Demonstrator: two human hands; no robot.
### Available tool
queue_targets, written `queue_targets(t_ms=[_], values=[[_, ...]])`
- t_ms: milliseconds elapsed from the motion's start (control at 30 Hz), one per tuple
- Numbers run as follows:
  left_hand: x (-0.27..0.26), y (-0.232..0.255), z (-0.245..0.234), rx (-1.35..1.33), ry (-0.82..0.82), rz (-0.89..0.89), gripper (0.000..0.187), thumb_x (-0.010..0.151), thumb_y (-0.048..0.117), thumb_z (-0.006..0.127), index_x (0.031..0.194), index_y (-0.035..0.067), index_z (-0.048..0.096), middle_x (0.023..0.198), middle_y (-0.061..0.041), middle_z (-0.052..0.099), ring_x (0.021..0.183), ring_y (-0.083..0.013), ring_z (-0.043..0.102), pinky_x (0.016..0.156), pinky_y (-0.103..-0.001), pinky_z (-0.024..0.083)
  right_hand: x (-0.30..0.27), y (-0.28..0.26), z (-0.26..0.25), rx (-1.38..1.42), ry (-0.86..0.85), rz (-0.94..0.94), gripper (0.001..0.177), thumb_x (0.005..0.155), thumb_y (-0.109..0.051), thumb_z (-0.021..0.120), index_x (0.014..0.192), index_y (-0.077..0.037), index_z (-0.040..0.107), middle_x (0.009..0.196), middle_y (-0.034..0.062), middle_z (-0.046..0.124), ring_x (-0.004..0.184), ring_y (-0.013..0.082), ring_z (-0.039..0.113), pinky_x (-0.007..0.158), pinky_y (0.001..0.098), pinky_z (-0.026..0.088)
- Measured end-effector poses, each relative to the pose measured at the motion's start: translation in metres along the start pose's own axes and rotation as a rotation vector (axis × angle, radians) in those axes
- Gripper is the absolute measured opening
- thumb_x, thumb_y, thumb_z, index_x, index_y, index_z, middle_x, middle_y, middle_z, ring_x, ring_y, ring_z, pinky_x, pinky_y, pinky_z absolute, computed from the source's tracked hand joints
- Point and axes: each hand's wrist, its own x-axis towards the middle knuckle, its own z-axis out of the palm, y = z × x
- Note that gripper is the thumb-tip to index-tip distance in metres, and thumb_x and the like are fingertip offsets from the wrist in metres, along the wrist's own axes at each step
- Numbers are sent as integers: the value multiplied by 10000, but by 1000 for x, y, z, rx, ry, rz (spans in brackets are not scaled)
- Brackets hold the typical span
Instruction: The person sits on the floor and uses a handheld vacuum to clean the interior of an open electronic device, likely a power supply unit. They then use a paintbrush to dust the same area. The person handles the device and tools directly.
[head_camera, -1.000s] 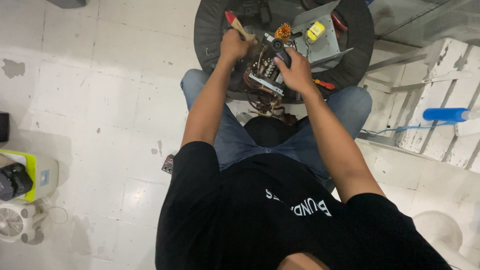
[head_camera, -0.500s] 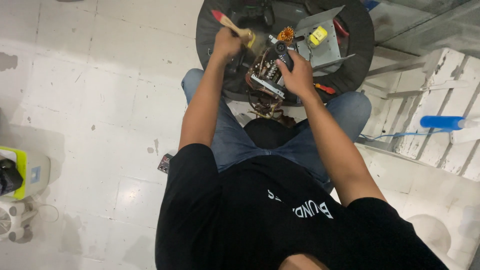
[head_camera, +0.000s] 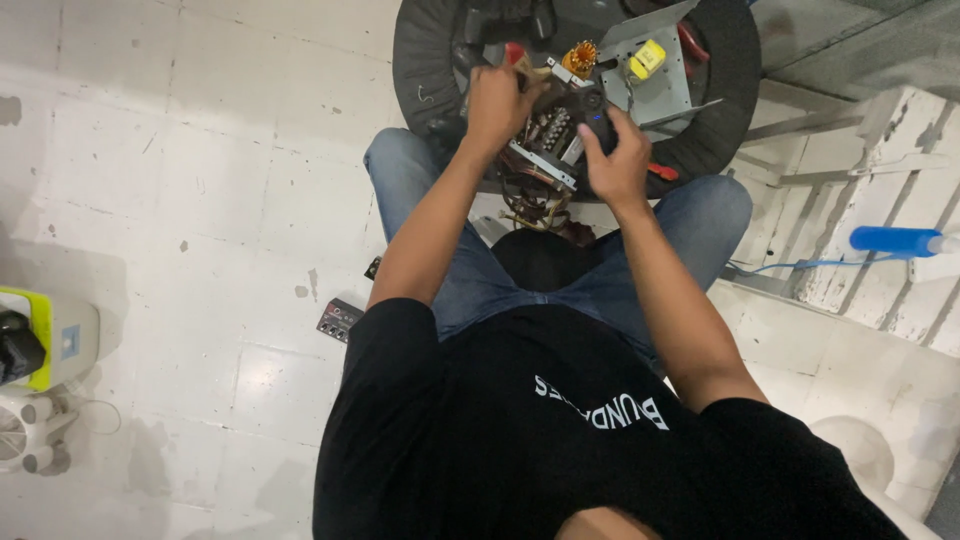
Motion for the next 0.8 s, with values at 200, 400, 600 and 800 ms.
queue_targets(t_ms=[200,400,600,800], values=[[-13,38,-16,-228,-152,-53,373,905,426,788,998,66,775,836,-85,794,571,-190,676,534,-345,539,-46,24,-30,178,149,202,312,993,-300,724,1167,-42,703,1057,73,721,997,184,655,854,357,501],[-22,70,-15,-25,-284,74,527,933,404,810,637,140,463,511,-22,503,453,-237,511,713,-438,520,-81,43,-30,403,85,362,352,994,-197,713,1281,-15,620,1205,118,697,1108,205,665,964,326,515],[-39,47,-16,91,-257,-63,543,926,442,803,621,144,466,503,-44,559,497,-290,579,827,-471,493,-96,52,-29,393,71,384,319,1010,-259,679,1245,-58,600,1191,97,696,1099,207,655,953,336,492],[-43,79,-16,31,-236,-58,390,920,380,800,750,93,596,571,-63,622,524,-273,631,736,-467,525,-115,69,-6,336,32,584,574,971,-400,708,1374,-26,543,1341,180,631,1247,309,600,1033,403,474]])
